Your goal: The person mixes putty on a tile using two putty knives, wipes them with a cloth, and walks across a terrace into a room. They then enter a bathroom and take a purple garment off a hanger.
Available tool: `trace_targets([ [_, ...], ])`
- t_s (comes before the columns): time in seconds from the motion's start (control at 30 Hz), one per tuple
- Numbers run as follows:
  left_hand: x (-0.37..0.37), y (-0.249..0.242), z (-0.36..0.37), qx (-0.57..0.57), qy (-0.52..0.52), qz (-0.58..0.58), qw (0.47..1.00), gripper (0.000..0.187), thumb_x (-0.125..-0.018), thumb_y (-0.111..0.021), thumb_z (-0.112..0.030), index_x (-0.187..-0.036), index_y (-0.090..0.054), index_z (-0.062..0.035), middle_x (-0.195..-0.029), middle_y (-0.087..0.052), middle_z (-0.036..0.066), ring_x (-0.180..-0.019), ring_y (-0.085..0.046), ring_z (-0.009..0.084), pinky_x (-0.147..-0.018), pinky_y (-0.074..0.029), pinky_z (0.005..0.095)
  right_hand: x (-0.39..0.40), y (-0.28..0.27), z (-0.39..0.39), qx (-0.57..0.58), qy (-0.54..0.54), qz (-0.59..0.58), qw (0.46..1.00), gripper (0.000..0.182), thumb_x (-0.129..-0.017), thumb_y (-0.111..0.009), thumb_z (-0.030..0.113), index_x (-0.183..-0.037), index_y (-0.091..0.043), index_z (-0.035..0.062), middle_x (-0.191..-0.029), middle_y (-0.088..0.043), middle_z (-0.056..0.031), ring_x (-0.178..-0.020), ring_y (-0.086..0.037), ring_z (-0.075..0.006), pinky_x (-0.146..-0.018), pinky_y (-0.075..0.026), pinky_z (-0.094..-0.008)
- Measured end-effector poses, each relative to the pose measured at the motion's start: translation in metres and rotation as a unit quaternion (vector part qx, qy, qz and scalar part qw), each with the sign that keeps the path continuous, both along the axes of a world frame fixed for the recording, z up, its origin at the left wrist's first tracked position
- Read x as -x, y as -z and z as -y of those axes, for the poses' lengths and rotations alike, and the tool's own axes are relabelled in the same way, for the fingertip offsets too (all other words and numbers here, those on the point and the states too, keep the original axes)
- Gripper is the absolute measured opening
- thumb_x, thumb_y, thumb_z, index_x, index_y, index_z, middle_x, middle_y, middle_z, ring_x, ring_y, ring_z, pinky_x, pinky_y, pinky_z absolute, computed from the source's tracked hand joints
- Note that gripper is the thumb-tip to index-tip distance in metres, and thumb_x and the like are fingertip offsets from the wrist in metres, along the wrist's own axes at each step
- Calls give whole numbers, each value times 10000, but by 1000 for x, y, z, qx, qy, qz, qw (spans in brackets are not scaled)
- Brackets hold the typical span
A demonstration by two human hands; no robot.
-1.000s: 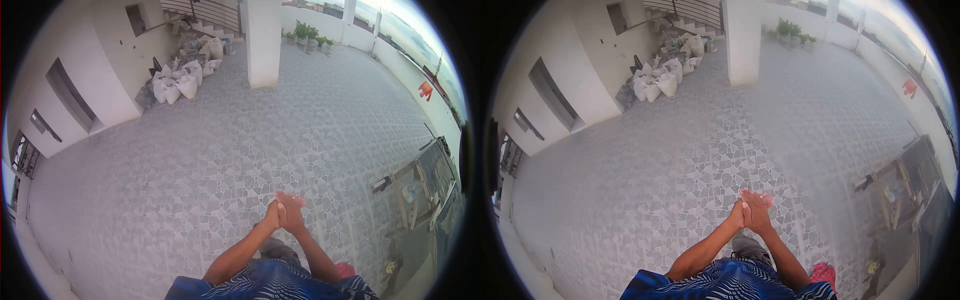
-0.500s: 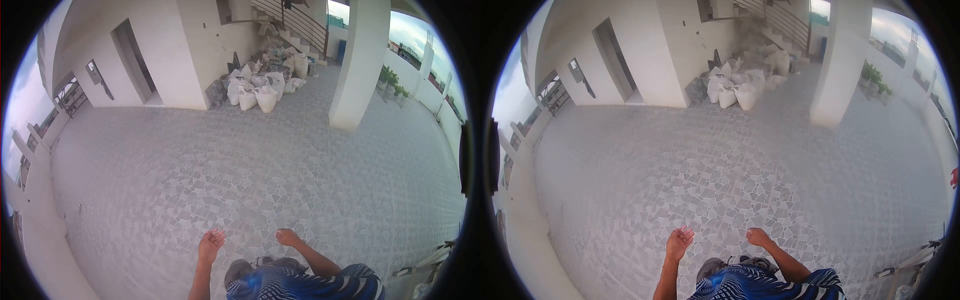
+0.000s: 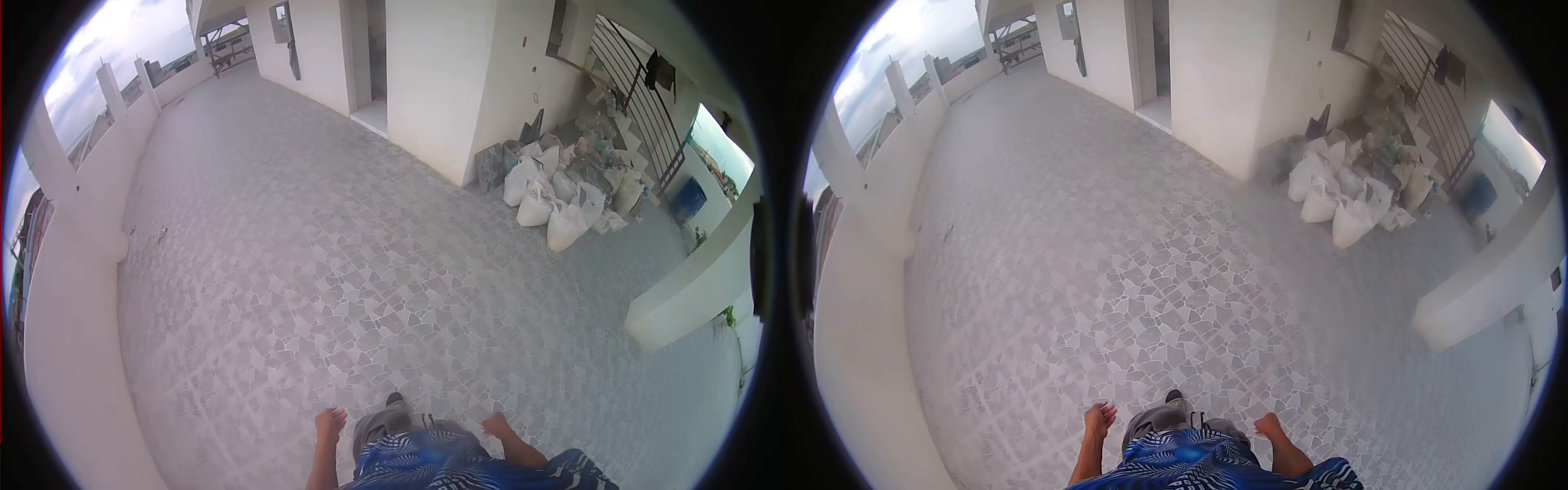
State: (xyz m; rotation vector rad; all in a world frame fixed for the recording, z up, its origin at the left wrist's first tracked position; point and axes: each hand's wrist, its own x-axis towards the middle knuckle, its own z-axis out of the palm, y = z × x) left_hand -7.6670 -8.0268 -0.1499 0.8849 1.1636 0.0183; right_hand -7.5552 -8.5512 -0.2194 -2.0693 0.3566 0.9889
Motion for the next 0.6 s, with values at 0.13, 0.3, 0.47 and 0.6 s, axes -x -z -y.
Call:
trace_targets([
  [0.13, -220, -65, -40, -115, 180, 106, 971, 343, -960, -477, -245, -1158, -614, -1, -960, -707, 124, -827, -688, 192, -699, -522, 296, -58, -37, -24, 48, 16, -14, 999, 90, -752, -677, 153, -762, -621, 83, -674, -611, -87, -672, -652, -272, -574, -491, -426],
  [0.3, -438, -48, -87, -235, 305, 186, 904, 328, -967, -485, -247, -1080, -639, 19, -868, -710, 117, -751, -687, 187, -658, -516, 286, -183, -36, -76, 111, -196, 140, 964, 63, -737, -663, 111, -782, -618, 115, -626, -591, -74, -635, -644, -276, -538, -487, -413],
  [0.47, -523, 40, -135, -181, 285, 38, 940, 312, -925, -548, -231, -1077, -645, 23, -832, -707, 126, -680, -686, 202, -549, -518, 292, -378, 97, -103, 111, -465, 386, 789, 177, -675, -682, 187, -851, -669, 187, -630, -605, -86, -626, -639, -322, -535, -460, -456],
  [0.6, -475, 80, -173, 30, 177, -180, 967, 295, -931, -533, -159, -1163, -608, 8, -1003, -707, 194, -802, -712, 291, -580, -552, 381, -572, 47, -198, 0, -210, 119, 970, 134, -776, -646, 152, -744, -637, 22, -605, -609, -133, -531, -647, -293, -463, -500, -414],
])
